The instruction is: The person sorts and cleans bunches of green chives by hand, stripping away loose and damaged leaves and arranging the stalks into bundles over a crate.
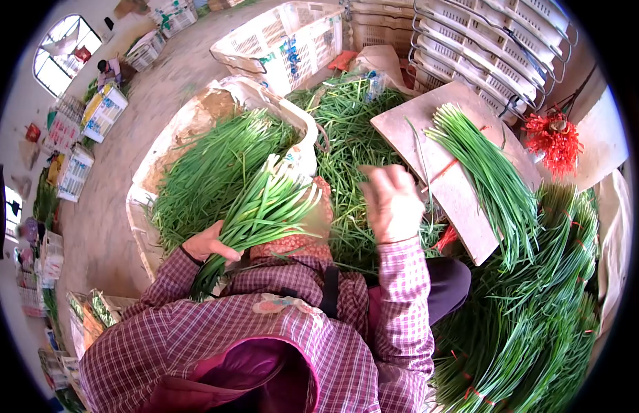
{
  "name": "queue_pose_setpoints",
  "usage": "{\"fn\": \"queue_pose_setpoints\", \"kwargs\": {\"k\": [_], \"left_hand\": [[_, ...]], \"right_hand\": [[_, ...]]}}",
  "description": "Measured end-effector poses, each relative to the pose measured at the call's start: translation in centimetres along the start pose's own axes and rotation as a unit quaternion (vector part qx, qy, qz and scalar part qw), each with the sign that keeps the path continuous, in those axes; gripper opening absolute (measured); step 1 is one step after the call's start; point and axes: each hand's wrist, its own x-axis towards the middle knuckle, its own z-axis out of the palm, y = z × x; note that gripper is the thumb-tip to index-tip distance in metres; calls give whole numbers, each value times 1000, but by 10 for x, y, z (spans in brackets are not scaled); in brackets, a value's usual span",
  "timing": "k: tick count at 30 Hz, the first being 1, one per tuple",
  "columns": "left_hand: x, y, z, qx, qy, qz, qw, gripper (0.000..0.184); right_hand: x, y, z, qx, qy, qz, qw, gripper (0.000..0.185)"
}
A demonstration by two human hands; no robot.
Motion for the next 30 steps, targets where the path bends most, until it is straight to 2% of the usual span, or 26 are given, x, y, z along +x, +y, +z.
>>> {"fn": "queue_pose_setpoints", "kwargs": {"k": [2,3,5,7,10,11,12,13,15,17,19,20,21,23,24,25,26,27,28,30], "left_hand": [[3,2,5,3,0,0,1000,88],[4,3,7,4,0,0,1000,92],[4,6,11,3,-21,18,1000,108],[4,7,10,10,-29,13,999,115],[4,3,7,-7,-18,17,1000,106],[4,2,4,-4,-10,11,1000,96],[3,0,1,0,-1,6,1000,88],[3,-2,-4,-2,2,8,1000,88],[2,-7,-15,17,2,0,1000,70],[1,-9,-21,27,10,-2,1000,67],[2,-7,-19,-2,2,26,1000,58],[7,-12,-23,7,0,19,1000,73],[9,-9,-19,8,0,19,1000,73],[11,2,0,3,9,37,999,61],[11,7,7,-11,6,26,1000,78],[14,9,12,-9,5,24,1000,78],[17,9,18,-18,-6,57,998,88],[18,10,21,-28,-17,89,995,98],[23,8,18,-20,-37,77,996,112],[23,9,25,-12,-29,102,994,111]], "right_hand": [[4,-25,10,44,-25,-76,996,14],[6,-35,13,62,-47,-84,993,11],[11,-38,16,59,-85,-109,989,16],[11,-32,21,58,-71,-122,988,13],[12,-8,17,-39,13,-88,995,9],[12,9,13,-54,48,-63,995,10],[8,31,6,-114,47,-8,992,7],[5,55,-3,-171,46,44,983,6],[-7,96,-22,-258,57,120,957,9],[-28,132,-32,-360,-22,174,916,10],[-28,112,-38,-344,-159,277,883,14],[-28,93,-35,-329,-143,257,897,16],[-26,76,-28,-301,-91,195,929,16],[-11,23,-20,-96,-22,115,989,12],[-3,-2,-14,-43,11,21,999,11],[2,-24,-6,4,1,-8,1000,10],[7,-43,-1,19,11,-52,998,10],[7,-55,12,46,12,-57,997,10],[7,-61,26,15,7,-59,998,12],[8,-67,34,24,-6,-71,997,14]]}}
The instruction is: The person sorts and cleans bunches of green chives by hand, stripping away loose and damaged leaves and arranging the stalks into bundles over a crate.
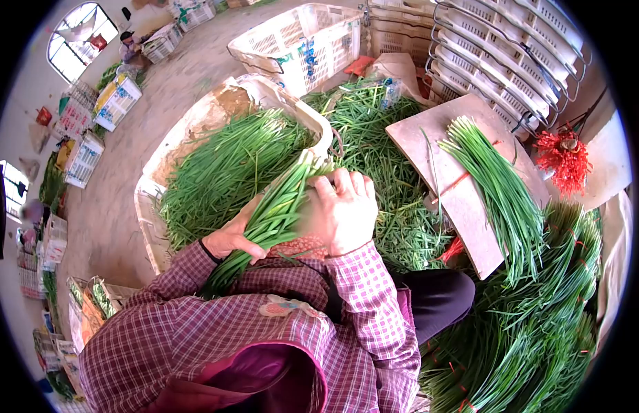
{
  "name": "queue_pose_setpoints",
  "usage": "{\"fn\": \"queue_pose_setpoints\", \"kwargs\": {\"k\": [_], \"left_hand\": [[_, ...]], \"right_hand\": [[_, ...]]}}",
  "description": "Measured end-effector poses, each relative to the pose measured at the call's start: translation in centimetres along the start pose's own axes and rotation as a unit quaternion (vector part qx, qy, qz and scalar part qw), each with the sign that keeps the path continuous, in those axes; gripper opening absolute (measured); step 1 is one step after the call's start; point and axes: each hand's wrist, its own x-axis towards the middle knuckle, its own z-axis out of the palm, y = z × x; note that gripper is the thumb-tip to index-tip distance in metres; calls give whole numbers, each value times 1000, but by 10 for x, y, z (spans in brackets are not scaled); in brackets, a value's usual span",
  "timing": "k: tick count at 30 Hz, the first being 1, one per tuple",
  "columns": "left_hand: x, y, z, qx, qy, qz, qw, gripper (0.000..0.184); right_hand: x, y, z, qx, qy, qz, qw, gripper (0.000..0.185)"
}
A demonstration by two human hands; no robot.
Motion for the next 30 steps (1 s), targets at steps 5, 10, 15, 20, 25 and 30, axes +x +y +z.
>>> {"fn": "queue_pose_setpoints", "kwargs": {"k": [5,10,15,20,25,30], "left_hand": [[-1,-3,3,-11,-4,-5,1000,107],[2,-22,-11,-51,-76,-106,990,74],[-1,-23,-7,-88,-94,-120,984,63],[-1,-24,-3,-64,-74,-108,989,51],[1,-26,-3,-58,-87,-107,989,55],[2,-16,3,-74,-67,-117,988,63]], "right_hand": [[-9,5,8,-7,-27,-10,1000,28],[-9,6,11,6,-16,-29,999,29],[-13,8,24,-10,-9,-67,998,18],[-24,16,33,-47,-60,-72,995,20],[-22,18,31,74,21,34,996,15],[-10,21,13,316,69,267,908,9]]}}
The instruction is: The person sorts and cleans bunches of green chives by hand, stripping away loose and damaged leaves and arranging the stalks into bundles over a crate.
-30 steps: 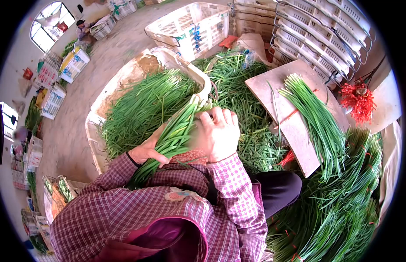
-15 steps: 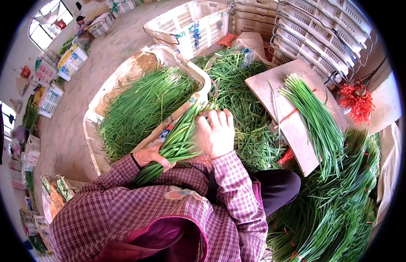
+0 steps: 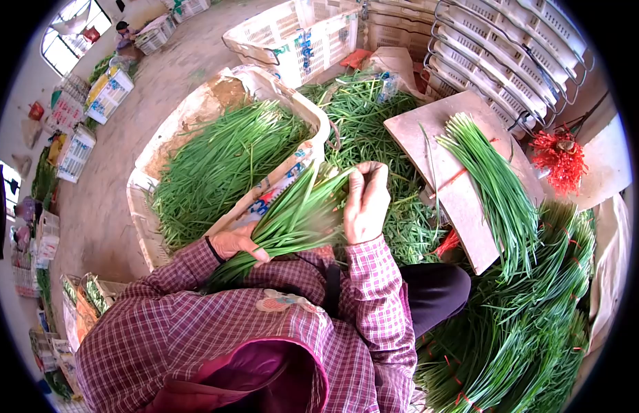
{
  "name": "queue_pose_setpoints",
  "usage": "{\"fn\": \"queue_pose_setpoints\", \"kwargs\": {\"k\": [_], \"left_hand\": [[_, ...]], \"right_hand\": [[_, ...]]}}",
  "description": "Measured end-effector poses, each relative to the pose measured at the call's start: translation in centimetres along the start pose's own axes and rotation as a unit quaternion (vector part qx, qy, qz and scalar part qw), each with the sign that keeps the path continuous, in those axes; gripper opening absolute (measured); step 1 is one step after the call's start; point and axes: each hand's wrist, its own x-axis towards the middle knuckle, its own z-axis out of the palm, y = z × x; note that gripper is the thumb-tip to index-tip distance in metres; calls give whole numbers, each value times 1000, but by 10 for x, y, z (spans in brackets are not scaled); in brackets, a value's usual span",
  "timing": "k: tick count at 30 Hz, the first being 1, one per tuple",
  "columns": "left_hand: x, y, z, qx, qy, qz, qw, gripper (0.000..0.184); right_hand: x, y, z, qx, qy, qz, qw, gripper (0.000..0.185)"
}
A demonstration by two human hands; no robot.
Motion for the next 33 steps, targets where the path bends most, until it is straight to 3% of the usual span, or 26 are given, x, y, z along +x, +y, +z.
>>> {"fn": "queue_pose_setpoints", "kwargs": {"k": [1,3,5,6,9,11,13,14,15,16,17,19,20,21,22,23,27,29,31,33], "left_hand": [[1,1,-2,-1,-1,1,1000,63],[3,3,-8,49,-2,-17,999,71],[3,0,-13,37,-8,-10,999,67],[2,-3,-17,47,-3,-17,999,64],[-2,-18,-26,56,34,-14,998,60],[-7,-24,-32,61,76,5,995,57],[-10,-16,-27,80,88,22,993,63],[-11,-10,-24,98,99,61,988,83],[-10,-7,-24,97,90,63,989,92],[-9,-4,-23,96,82,64,990,102],[-9,-1,-23,94,73,66,991,113],[-5,1,-17,129,80,138,979,113],[-5,0,-16,131,78,135,979,113],[-5,-3,-16,160,96,128,974,89],[-5,-3,-15,175,104,126,971,77],[-5,-4,-14,191,112,124,967,67],[-7,-1,-12,287,124,85,946,43],[-5,-3,-9,219,117,130,960,46],[-5,-4,-9,190,118,125,967,49],[-3,-4,-12,185,124,108,969,50]], "right_hand": [[-1,4,-1,135,-8,45,990,8],[0,8,-1,255,13,120,959,6],[7,13,-9,322,19,140,936,6],[16,11,-21,315,84,167,930,7],[47,18,-80,267,213,88,936,8],[54,21,-112,215,193,-2,957,10],[59,50,-141,71,160,-34,984,10],[54,56,-150,-150,140,-1,979,9],[50,62,-158,-363,114,29,924,10],[44,68,-151,-561,114,-7,820,18],[33,73,-149,-632,87,-87,765,22],[24,25,-106,-416,71,-51,905,14],[21,24,-90,-340,30,-107,934,15],[16,-2,-70,-312,-13,-151,938,16],[11,-24,-40,-313,-76,-227,919,19],[10,-21,-28,-309,-99,-244,914,19],[12,-7,-9,-301,-102,-257,913,10],[16,4,-10,-175,-15,-171,970,9],[28,3,-31,-79,68,-94,990,11],[38,20,-64,-158,107,-67,979,13]]}}
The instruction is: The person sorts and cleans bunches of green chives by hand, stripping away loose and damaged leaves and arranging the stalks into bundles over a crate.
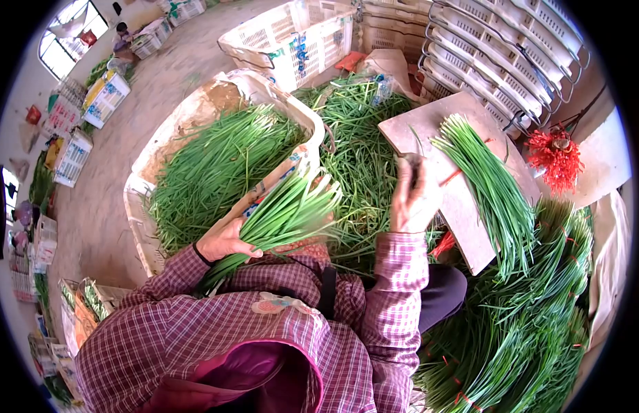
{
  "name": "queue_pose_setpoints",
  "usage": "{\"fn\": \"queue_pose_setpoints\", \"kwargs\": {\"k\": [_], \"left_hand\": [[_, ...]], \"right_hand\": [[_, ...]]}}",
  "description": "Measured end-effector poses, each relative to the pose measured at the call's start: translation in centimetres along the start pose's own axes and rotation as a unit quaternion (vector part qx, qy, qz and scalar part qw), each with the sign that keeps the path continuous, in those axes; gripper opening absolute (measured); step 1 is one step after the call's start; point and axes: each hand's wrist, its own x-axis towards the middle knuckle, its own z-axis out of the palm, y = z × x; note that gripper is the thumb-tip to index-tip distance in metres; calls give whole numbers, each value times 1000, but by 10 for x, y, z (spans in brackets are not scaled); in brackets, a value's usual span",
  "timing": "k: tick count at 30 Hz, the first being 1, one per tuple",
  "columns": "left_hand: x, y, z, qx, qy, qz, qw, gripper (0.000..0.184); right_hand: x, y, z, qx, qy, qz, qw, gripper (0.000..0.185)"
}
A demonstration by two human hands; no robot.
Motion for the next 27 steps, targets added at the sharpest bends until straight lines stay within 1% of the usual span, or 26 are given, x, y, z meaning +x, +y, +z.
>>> {"fn": "queue_pose_setpoints", "kwargs": {"k": [1,2,3,5,6,8,10,11,12,14,15,16,18,20,22,24,26,27], "left_hand": [[1,-3,-2,5,-7,6,1000,54],[2,-6,-3,6,-10,9,1000,55],[3,-9,-5,8,-14,12,1000,57],[8,-13,-5,-39,-20,9,999,62],[10,-14,-4,-39,-21,9,999,62],[14,-13,0,131,46,71,988,65],[11,0,4,149,50,87,984,65],[10,5,6,165,56,102,979,64],[10,3,5,166,57,103,979,64],[12,0,5,220,69,140,963,64],[11,1,6,220,69,140,963,64],[11,4,7,233,77,134,960,64],[10,7,8,245,85,130,957,65],[11,9,8,256,89,104,957,65],[9,5,2,257,92,102,957,66],[8,0,-9,259,97,103,956,68],[5,-10,-24,203,121,127,963,66],[5,-13,-30,189,148,164,957,65]], "right_hand": [[5,7,-11,-135,-33,-29,990,16],[5,11,-18,-268,-66,-56,960,18],[2,6,-20,-269,-66,-58,959,18],[-4,-12,-20,-238,-81,-86,964,23],[-6,-26,-15,-130,-97,-76,984,27],[-4,-47,-8,-18,-161,-128,978,29],[-4,-57,-1,-13,-210,-156,965,28],[-4,-57,3,-37,-236,-155,959,27],[-5,-54,9,-25,-236,-189,953,25],[-9,-54,14,-46,-259,-197,945,21],[-11,-54,16,-37,-265,-179,947,15],[-13,-54,15,-38,-265,-179,947,15],[-17,-53,14,3,-246,-151,957,11],[-14,-39,12,44,-174,-151,972,8],[-8,-36,-6,86,-113,-29,989,10],[6,-13,-35,-51,-11,-25,998,10],[21,17,-69,-166,94,-63,979,8],[24,36,-87,-250,108,-32,962,7]]}}
